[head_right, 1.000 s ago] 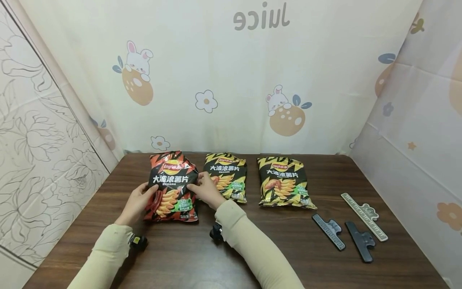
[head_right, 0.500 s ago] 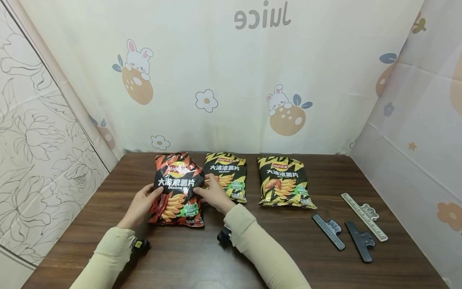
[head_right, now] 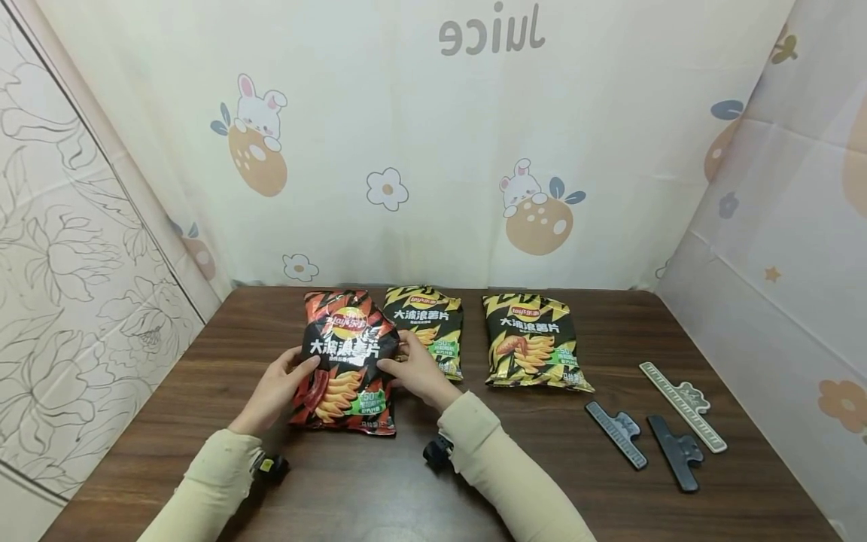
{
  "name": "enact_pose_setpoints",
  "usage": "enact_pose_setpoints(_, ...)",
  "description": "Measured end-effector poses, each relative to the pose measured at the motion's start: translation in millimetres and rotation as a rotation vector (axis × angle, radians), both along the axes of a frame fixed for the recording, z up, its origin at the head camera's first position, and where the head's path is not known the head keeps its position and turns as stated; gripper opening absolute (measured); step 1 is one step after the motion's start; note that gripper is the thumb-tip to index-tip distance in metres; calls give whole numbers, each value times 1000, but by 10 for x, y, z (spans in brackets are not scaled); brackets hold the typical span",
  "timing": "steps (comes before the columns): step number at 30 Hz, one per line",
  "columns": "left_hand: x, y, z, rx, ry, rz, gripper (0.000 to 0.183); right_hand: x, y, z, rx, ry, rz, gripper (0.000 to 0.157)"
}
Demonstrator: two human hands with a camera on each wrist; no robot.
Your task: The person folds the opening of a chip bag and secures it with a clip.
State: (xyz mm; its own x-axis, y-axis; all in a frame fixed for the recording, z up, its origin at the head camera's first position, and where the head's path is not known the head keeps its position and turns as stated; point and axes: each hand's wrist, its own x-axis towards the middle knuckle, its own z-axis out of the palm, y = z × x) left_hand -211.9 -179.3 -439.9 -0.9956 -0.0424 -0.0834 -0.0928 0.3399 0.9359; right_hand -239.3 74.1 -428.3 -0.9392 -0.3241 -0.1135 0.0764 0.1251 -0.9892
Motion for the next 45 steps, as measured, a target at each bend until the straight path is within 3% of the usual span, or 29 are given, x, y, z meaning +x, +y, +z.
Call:
enact_pose_setpoints(19,27,206,-10,-44,-43,-120,74,168,344,-9,-15,17,66,45)
enact_pose_setpoints(26,52,330,-13,-14,-23,-159,72,224,503,-10,4,29,75,54)
enact_pose_setpoints(34,82,475,-4,47,-23,-230,79,276,670,22,4,48,74,54)
enact_pose_setpoints(45,105,637,-34,132,-3,-277,75,315,859,48,47,78,63,45)
